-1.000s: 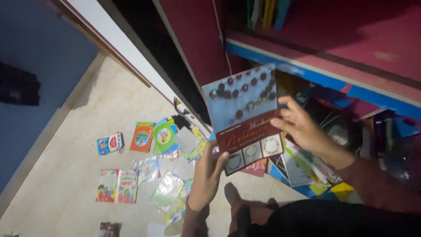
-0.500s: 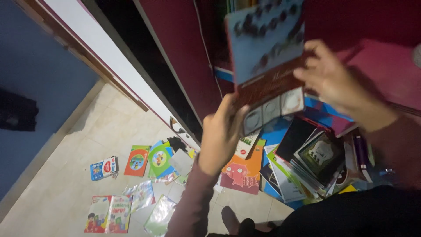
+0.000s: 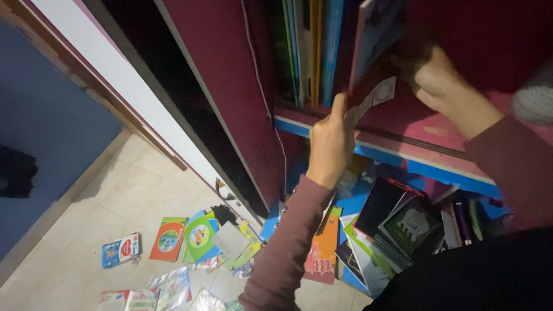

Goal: Organize books on a shelf by picking them up from the floor or a pile and placing them upright on the shelf.

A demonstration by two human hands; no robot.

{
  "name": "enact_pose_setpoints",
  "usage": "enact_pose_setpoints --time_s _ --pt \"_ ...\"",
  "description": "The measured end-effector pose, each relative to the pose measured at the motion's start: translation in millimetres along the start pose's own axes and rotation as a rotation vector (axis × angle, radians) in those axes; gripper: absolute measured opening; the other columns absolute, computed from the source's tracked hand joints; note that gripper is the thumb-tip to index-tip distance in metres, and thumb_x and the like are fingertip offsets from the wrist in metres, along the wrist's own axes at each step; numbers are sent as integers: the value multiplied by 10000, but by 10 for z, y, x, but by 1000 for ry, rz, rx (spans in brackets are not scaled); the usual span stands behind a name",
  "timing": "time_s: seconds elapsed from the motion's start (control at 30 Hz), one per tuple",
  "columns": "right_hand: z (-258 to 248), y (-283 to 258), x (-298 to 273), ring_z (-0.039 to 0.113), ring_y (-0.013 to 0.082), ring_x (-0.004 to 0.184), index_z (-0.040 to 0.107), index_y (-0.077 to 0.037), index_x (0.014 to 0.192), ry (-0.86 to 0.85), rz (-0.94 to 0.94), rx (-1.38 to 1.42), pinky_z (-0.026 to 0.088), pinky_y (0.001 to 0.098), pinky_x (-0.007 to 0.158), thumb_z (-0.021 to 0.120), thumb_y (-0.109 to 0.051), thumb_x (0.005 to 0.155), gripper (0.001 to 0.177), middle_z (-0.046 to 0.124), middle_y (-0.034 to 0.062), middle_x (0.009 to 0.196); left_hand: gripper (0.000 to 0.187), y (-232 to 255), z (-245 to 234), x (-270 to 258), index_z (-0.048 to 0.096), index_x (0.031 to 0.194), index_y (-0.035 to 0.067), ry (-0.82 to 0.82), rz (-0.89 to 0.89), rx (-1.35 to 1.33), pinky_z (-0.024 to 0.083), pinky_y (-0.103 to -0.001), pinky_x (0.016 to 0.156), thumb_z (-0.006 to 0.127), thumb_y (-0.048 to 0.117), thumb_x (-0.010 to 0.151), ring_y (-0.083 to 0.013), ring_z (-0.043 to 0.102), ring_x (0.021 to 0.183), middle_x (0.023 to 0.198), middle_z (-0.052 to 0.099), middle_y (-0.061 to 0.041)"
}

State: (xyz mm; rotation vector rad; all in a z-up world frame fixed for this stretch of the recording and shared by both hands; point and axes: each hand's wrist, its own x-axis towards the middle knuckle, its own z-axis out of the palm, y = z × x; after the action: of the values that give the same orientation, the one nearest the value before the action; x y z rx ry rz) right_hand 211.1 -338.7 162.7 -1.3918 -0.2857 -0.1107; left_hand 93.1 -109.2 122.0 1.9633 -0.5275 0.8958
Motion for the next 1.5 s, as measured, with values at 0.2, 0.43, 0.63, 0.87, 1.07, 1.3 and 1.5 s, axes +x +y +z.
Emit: enact_pose_setpoints --time_s 0.2,0.43,0.63,0.87,1.07,1.3,1.5 --pt "-377 521 475 659 189 1157 657 -52 1290 87 -33 39 547 318 1036 608 -83 1042 255 696 59 1263 530 -252 443 57 465 1442 31 -38 -75 12 554 -526 614 587 9 926 -444 707 728 775 663 -267" --pt "-368 636 625 639 197 1138 609 -73 1354 199 31 -73 552 342 988 544 -101 1035 326 660 72 1311 630 -351 567 169 398 1499 -23 -111 -128 79 562 -553 626 561 -27 890 -457 698 656 717 650 -292" --pt "-241 960 245 410 372 1436 317 5 1624 348 -210 -860 339 478 1190 541 90 896 766 413 257 1575 626 -405 611 200 351 1504 -17 -110 -161 138 602 -536 675 530 -46 905 -429 730 764 871 701 -280" --pt "588 536 -345 315 367 1533 62 -150 1651 39 -147 -793 318 432 1239 645 33 852 1006 295 235 1632 600 -434 608 247 376 1479 -6 -80 -162 68 572 -547 737 549 -46 905 -475 711 848 969 700 -307" --pt "628 627 -253 192 384 1565 31 -196 1637 -25 -252 -761 250 496 1242 619 152 809 1073 -1 225 1715 497 -563 577 298 432 1394 75 86 6 222 571 -538 704 542 -23 918 -472 712 841 937 703 -293" --pt "734 683 -148 249 347 1575 84 -188 1652 13 -204 -794 278 458 1283 624 143 865 1009 240 214 1686 474 -536 420 307 449 1443 113 -122 -120 420 571 -540 547 516 35 981 -428 721 660 715 700 -232" --pt "592 912 58 232 365 1562 23 -138 1648 -13 -281 -841 265 453 1261 571 215 796 1073 225 241 1689 481 -719 507 452 464 1463 114 -225 -208 497 608 -517 606 497 64 986 -408 747 744 835 726 -235"
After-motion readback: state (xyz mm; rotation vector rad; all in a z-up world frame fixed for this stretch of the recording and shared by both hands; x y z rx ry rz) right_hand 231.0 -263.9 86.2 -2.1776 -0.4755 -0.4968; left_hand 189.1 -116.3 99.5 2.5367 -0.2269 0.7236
